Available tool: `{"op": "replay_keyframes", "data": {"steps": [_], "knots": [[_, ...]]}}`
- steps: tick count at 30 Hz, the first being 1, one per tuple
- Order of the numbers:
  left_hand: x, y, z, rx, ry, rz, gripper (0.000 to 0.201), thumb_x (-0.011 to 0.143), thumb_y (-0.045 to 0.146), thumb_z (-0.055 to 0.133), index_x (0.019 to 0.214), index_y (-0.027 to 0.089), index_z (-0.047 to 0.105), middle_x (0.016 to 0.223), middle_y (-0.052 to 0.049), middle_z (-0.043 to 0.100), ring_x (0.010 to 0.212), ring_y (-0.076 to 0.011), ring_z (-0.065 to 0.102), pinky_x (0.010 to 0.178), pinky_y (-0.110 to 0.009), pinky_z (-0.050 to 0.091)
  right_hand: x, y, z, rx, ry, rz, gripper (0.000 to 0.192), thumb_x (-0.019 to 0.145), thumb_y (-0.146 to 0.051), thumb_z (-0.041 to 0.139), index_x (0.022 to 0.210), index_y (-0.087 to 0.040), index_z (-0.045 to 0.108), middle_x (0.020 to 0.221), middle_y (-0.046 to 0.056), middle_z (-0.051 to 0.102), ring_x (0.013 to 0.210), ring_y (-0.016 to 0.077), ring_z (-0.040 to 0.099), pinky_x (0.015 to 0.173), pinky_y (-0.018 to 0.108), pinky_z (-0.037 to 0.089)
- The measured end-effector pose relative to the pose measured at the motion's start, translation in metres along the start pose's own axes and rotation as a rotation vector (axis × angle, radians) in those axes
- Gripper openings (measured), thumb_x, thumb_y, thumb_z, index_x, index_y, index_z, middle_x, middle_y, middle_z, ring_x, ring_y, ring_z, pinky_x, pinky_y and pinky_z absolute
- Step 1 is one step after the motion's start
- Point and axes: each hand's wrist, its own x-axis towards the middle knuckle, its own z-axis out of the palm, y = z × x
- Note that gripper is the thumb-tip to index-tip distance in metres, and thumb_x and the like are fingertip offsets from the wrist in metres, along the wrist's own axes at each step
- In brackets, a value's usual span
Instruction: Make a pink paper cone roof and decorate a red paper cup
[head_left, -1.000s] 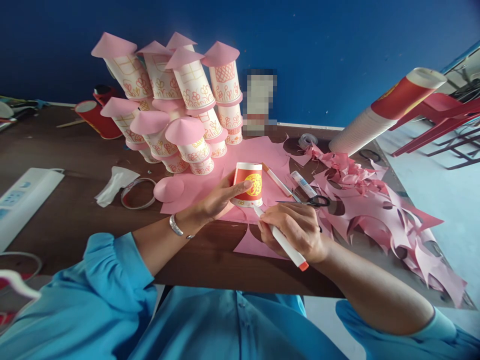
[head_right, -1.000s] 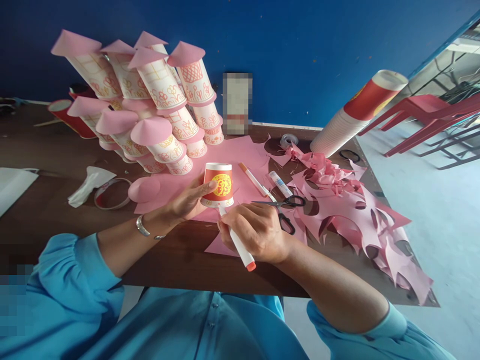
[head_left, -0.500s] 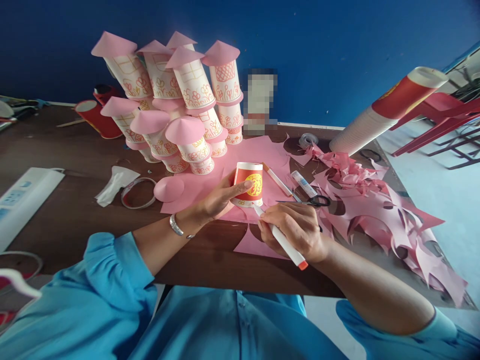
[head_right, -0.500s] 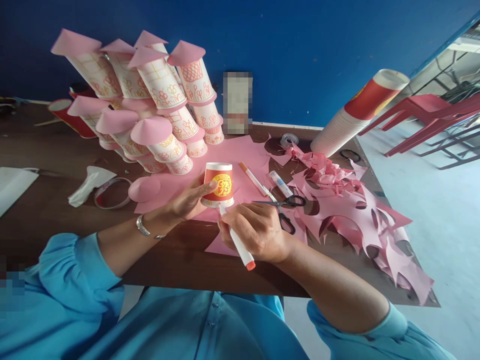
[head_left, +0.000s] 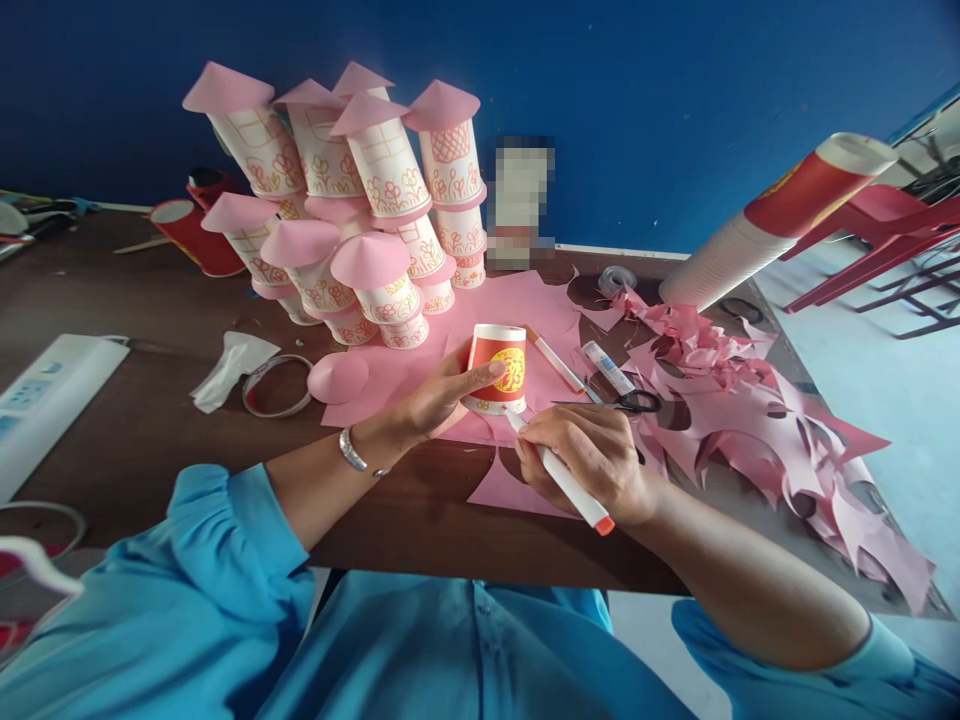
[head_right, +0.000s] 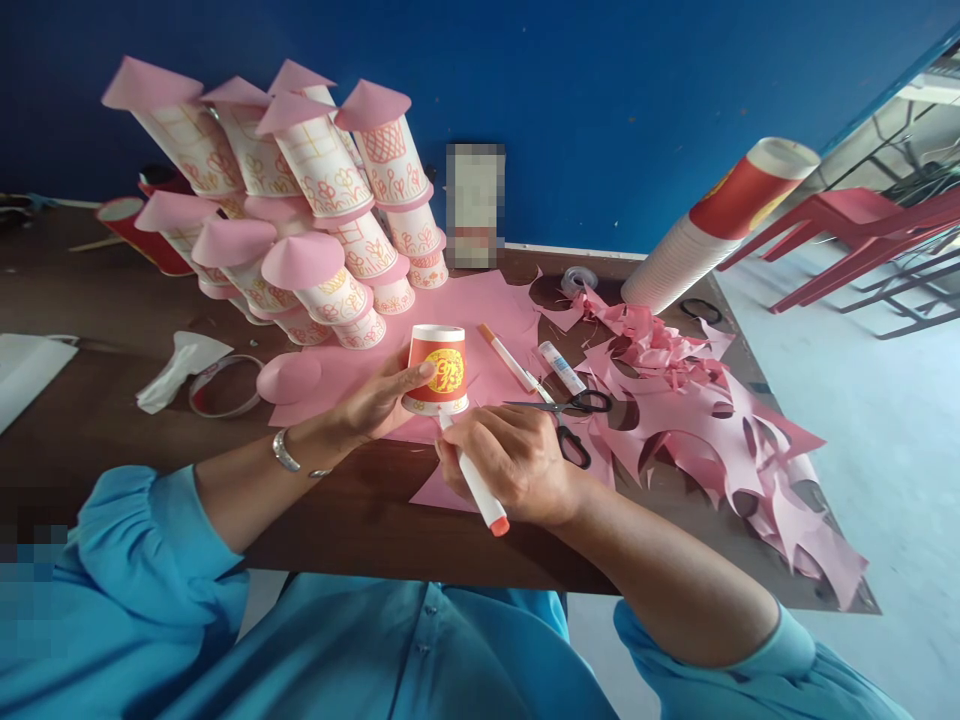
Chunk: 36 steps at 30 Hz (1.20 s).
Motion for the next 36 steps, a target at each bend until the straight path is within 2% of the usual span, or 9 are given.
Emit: {"op": "replay_keyframes", "data": {"steps": [4, 11, 21, 29, 36], "knots": [[-0.001, 0.003, 0.002, 0.022, 0.011, -0.012, 0.052, 0.104, 0.045, 0.075, 0.152, 0.027, 0.062, 0.133, -0.008, 0.077, 0.125, -0.0297, 0.074, 0.102, -0.042, 0.063, 0.001, -0.002, -0.001, 0.017, -0.007, 0.025, 0.022, 0.096, -0.003, 0.065, 0.097, -0.024, 0.056, 0.068, -0.006, 0.067, 0.053, 0.0120, 0.063, 0.052, 0.026, 0.050], [0.000, 0.006, 0.005, 0.039, 0.001, -0.018, 0.056, 0.100, 0.051, 0.079, 0.147, 0.027, 0.063, 0.132, -0.008, 0.078, 0.127, -0.0323, 0.073, 0.100, -0.043, 0.062, 0.001, -0.003, 0.000, 0.050, -0.013, 0.051, 0.022, 0.097, -0.004, 0.064, 0.097, -0.024, 0.055, 0.068, -0.006, 0.066, 0.053, 0.0115, 0.061, 0.052, 0.026, 0.049], [0.000, 0.010, 0.008, 0.065, 0.017, -0.010, 0.060, 0.098, 0.055, 0.080, 0.147, 0.026, 0.063, 0.131, -0.008, 0.077, 0.123, -0.0311, 0.073, 0.100, -0.042, 0.061, 0.000, -0.001, 0.000, -0.003, 0.013, -0.007, 0.019, 0.099, -0.007, 0.063, 0.099, -0.024, 0.056, 0.069, -0.005, 0.068, 0.056, 0.0129, 0.066, 0.054, 0.026, 0.054], [-0.001, 0.006, 0.004, 0.040, 0.004, -0.016, 0.049, 0.103, 0.050, 0.075, 0.144, 0.027, 0.065, 0.131, -0.007, 0.077, 0.125, -0.0306, 0.074, 0.102, -0.044, 0.061, -0.001, 0.001, 0.000, 0.001, 0.007, -0.002, 0.023, 0.095, -0.004, 0.066, 0.101, -0.024, 0.057, 0.070, -0.005, 0.070, 0.058, 0.0140, 0.071, 0.055, 0.026, 0.056], [0.001, 0.005, 0.004, 0.071, 0.015, -0.014, 0.054, 0.099, 0.057, 0.077, 0.142, 0.026, 0.067, 0.129, -0.008, 0.077, 0.120, -0.0301, 0.074, 0.098, -0.043, 0.061, -0.001, 0.001, 0.000, 0.001, 0.006, 0.023, 0.024, 0.093, -0.004, 0.067, 0.101, -0.025, 0.057, 0.071, -0.005, 0.071, 0.060, 0.0149, 0.073, 0.055, 0.026, 0.056]]}}
